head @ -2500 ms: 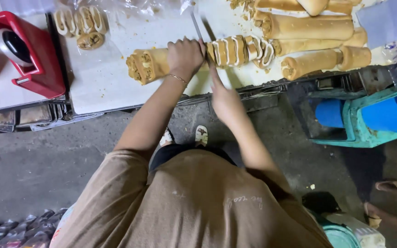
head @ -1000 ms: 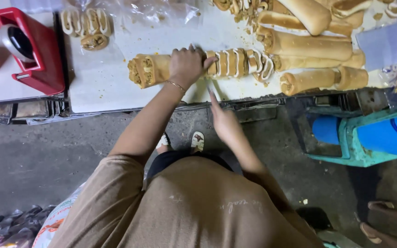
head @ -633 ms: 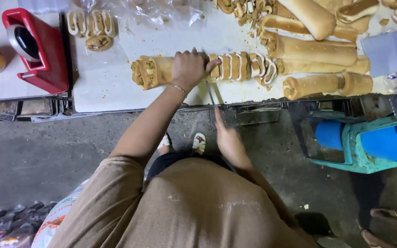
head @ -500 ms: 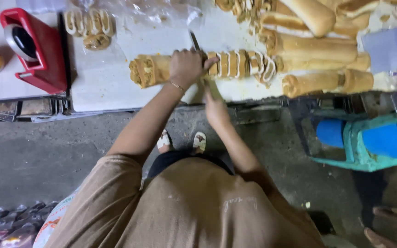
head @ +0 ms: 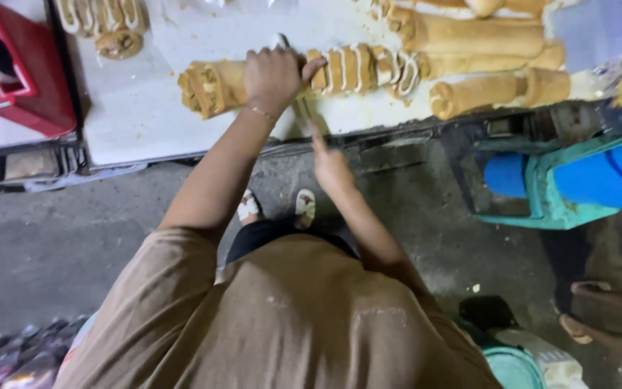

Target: Slicing a long loaf of bread into small rolls and then placing them into plastic bags for sale.

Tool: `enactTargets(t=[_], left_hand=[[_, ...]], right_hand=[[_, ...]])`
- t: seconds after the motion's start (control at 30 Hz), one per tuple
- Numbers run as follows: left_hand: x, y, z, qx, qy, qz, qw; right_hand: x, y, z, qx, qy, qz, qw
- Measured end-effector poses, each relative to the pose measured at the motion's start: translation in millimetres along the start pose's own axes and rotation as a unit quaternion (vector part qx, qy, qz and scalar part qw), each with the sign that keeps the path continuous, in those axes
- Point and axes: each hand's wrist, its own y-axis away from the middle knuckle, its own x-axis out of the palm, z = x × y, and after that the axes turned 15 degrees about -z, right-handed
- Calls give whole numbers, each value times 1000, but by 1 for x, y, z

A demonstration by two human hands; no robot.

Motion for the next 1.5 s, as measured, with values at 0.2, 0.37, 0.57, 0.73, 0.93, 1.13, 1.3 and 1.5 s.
enactTargets(t=[0.2,0.37,0.57,0.73,0.93,1.13,1.3,1.5], left_hand=[[-2,-6,13,37,87,-30,995],[4,16,15,8,-39,-78,996],[19,2,21,-7,-4,-135,991],[11,3,22,-5,-1,-89,996],[19,-3,19,-5,-8,-88,996],[43,-4,17,1,-6,-322,947],[43,-2,16,-16,10,-289,957],[52,-10,14,-53,0,-158,986]], right_hand=[[-68,101,9,133,52,110,984],[-172,140,53,214,-47,129,967],[-123,94,75,-34,0,-119,992],[-117,77,87,34,29,-16,999],[-97,-31,113,-35,30,-48,998],[-174,49,145,37,38,27,998],[-121,1,117,-83,144,-21,986],[-136,-23,126,-97,35,-3,995]])
